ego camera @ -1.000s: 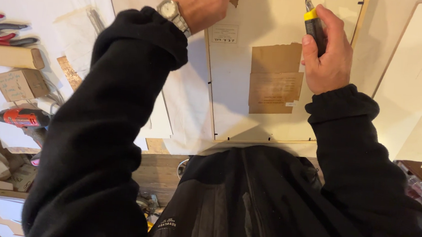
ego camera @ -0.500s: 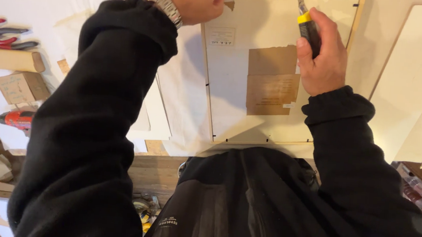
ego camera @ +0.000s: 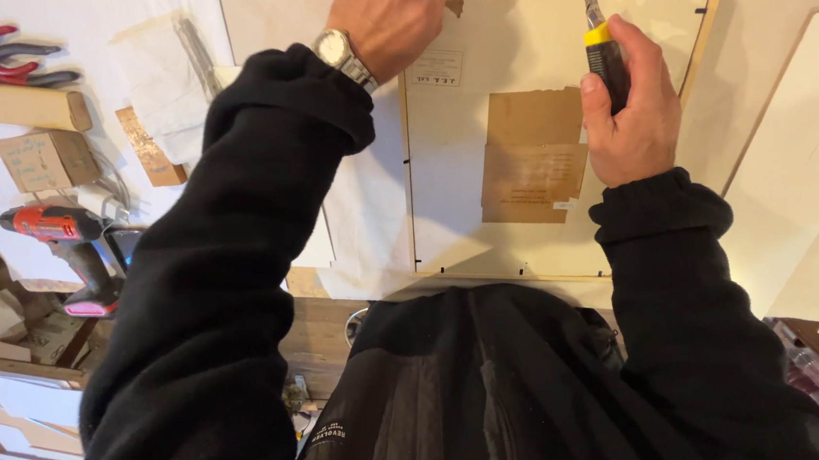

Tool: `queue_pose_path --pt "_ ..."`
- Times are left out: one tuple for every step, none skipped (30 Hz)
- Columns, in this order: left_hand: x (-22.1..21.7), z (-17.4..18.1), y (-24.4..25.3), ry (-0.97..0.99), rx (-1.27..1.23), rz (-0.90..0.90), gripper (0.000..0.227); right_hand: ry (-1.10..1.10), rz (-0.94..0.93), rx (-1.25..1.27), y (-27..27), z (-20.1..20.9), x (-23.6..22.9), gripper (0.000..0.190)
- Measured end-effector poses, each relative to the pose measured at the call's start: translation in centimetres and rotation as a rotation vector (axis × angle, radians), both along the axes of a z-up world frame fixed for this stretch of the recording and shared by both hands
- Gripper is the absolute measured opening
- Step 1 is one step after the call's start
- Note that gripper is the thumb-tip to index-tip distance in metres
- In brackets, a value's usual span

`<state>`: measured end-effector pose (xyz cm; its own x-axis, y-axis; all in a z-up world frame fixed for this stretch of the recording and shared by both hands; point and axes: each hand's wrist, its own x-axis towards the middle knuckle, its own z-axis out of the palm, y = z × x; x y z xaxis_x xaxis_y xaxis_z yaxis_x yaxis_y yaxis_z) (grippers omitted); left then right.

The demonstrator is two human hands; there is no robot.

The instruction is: The recorder is carefully opening the back of a framed drawing to inspect or remove it.

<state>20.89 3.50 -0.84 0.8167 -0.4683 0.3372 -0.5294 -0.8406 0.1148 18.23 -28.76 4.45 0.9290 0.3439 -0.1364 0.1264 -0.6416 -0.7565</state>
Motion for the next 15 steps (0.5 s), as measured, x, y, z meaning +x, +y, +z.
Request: queue_pose_path --pt "-0.4 -0.4 0.0 0.0 0.001 0.0 0.009 0.0 0.0 0.001 0.0 -0.1 -0.1 0.045" --pt "-0.7 -0.8 0.0 0.036 -0.018 0.004 0.005 -0.021 0.015 0.008 -0.1 -0.2 -0.1 0.042" --pt "-0.9 -1.3 -0.1 0.071 -0.037 0.005 0.003 -0.045 0.027 0.015 -0.3 -0.3 -0.2 0.04" --pt "-0.9 -1.1 -0.2 0.07 -0.036 0.002 0.003 -0.046 0.025 0.015 -0.3 -0.5 -0.1 0.04" --pt "-1.0 -0.8 -0.2 0.07 -0.048 0.008 0.003 -0.073 0.047 0.02 -0.4 -0.5 -0.1 0.04" --pt "-1.2 -0.6 -0.3 0.07 -0.061 0.014 0.004 -0.101 0.068 0.025 -0.6 -0.6 -0.1 0.04" --pt "-1.3 -0.4 -0.4 0.07 -0.061 0.011 0.004 -0.102 0.065 0.025 -0.6 -0.2 0.1 0.04" --pt "-1.3 -0.3 -0.5 0.158 -0.051 0.061 0.009 -0.099 0.105 0.018 -0.6 0.3 0.2 0.04" --pt "-1.3 -0.1 -0.4 0.243 -0.038 0.113 0.014 -0.1 0.146 0.014 -0.6 0.7 0.6 0.04" --pt "-1.1 1.2 -0.8 0.239 -0.036 0.112 0.014 -0.104 0.145 0.016 -0.4 1.4 1.0 0.04" --pt "-1.0 2.4 -1.4 0.204 -0.107 0.104 0.024 -0.092 0.181 -0.081 -0.3 2.2 1.3 0.043" --pt "-0.9 3.6 -1.8 0.169 -0.178 0.095 0.036 -0.08 0.218 -0.177 -0.2 3.0 1.6 0.046" --pt "-1.0 3.2 -2.6 0.174 -0.179 0.095 0.036 -0.076 0.219 -0.178 -0.5 3.1 1.9 0.046" --pt "-1.1 2.9 -3.4 0.243 -0.238 0.09 0.041 -0.121 0.279 -0.264 -0.6 3.2 2.3 0.043" --pt "-1.1 2.5 -4.0 0.308 -0.295 0.087 0.046 -0.169 0.34 -0.348 -0.7 3.2 2.7 0.04"
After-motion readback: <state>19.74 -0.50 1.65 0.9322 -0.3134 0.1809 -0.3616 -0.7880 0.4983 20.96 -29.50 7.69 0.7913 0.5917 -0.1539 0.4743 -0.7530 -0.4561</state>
